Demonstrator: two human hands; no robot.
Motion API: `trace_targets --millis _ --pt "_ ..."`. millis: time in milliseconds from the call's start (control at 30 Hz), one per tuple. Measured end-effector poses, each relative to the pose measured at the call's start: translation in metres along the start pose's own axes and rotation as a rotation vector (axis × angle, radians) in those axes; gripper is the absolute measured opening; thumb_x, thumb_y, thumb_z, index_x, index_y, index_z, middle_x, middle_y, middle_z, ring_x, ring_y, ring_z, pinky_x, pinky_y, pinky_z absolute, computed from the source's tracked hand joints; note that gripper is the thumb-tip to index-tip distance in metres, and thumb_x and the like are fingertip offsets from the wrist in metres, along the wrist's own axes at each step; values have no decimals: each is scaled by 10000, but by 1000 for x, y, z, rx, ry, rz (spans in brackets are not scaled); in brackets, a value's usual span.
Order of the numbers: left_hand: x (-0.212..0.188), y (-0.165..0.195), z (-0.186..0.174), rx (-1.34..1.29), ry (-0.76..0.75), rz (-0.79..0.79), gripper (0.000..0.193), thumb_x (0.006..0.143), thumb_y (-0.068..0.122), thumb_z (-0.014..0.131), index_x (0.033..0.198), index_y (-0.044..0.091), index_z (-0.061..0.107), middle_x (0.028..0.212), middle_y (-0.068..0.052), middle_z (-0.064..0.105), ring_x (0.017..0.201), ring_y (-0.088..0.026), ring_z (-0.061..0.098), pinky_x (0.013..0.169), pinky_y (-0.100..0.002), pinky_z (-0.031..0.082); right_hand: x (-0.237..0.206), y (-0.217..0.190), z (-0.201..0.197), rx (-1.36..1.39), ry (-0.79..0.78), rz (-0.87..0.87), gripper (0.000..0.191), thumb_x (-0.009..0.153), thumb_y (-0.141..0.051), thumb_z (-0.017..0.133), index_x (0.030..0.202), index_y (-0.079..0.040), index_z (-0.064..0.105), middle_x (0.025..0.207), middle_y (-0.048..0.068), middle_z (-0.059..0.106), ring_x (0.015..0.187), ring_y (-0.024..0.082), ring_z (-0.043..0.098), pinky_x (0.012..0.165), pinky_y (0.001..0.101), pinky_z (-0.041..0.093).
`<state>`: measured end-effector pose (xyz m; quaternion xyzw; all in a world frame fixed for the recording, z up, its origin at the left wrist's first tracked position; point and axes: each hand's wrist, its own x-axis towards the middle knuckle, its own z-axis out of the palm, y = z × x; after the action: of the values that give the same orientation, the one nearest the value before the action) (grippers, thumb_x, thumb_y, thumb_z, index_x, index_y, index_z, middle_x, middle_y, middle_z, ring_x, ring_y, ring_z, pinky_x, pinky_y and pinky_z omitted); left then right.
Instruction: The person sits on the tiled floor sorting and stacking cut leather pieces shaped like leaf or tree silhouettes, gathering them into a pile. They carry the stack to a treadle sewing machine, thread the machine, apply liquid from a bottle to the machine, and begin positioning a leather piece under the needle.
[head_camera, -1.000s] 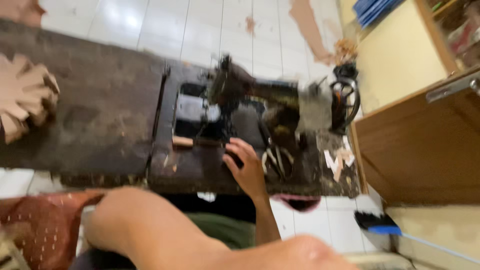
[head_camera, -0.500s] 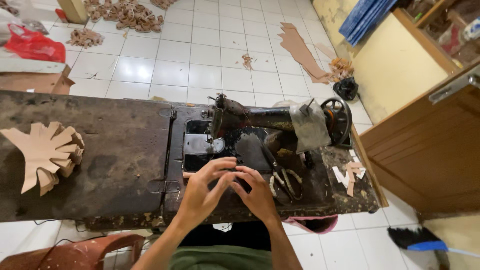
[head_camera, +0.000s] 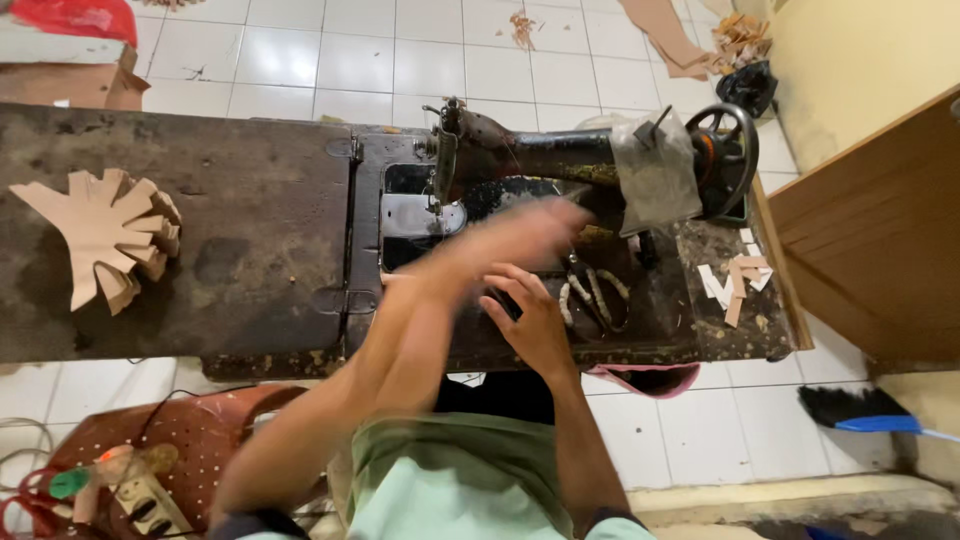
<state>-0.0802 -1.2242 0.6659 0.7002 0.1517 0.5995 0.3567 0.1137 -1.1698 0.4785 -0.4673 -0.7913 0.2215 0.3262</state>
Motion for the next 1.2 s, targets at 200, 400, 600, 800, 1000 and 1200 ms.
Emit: trace_targets --millis 200,400,600,800,1000,1200 --pt "-74 -134 -20 615 216 -447 345 1042 246 599 1290 9 635 1364 -170 661 1292 -345 638 1104 -396 480 18 -6 -4 -20 26 -29 314 902 -243 768 1178 -103 721 1357 57 657 1243 291 617 1029 407 499" --pt "-119 -164 -19 968 -13 -285 401 914 151 702 1274 -8 626 1392 -200 592 1353 -389 513 1144 -471 396 11 -9 -4 21 44 -40 281 917 -196 763 1173 -88 720 1343 73 660 1223 302 630 1010 410 507" --pt "-112 -152 -19 946 -7 -328 384 929 159 703 1274 3 639 1409 -183 596 1365 -382 513 1165 -472 391 -9 3 -21 -100 357 -5 168 957 -160 768 1116 -127 727 1178 75 717 1116 292 694 985 396 542" --pt "-109 -143 -22 941 -6 -348 365 938 154 703 1273 19 655 1411 -174 606 1362 -394 515 1148 -477 400 -26 39 -53 -389 386 114 350 924 -187 763 1242 -86 658 1176 159 678 1142 388 616 987 467 485" --pt "-110 -144 -30 943 -29 -327 358 944 134 705 1273 7 646 1414 -184 604 1359 -400 526 1142 -476 415 -31 41 -40 -224 318 147 475 923 -192 748 1359 -91 586 1277 159 653 1180 366 626 998 433 512" --pt "-164 -155 -7 796 -84 58 99 941 39 668 1027 57 715 1121 -114 721 1044 -296 688 886 -431 551 -45 24 -52 25 348 162 514 890 -174 751 1371 -72 601 1285 157 660 1051 316 674 896 390 565"
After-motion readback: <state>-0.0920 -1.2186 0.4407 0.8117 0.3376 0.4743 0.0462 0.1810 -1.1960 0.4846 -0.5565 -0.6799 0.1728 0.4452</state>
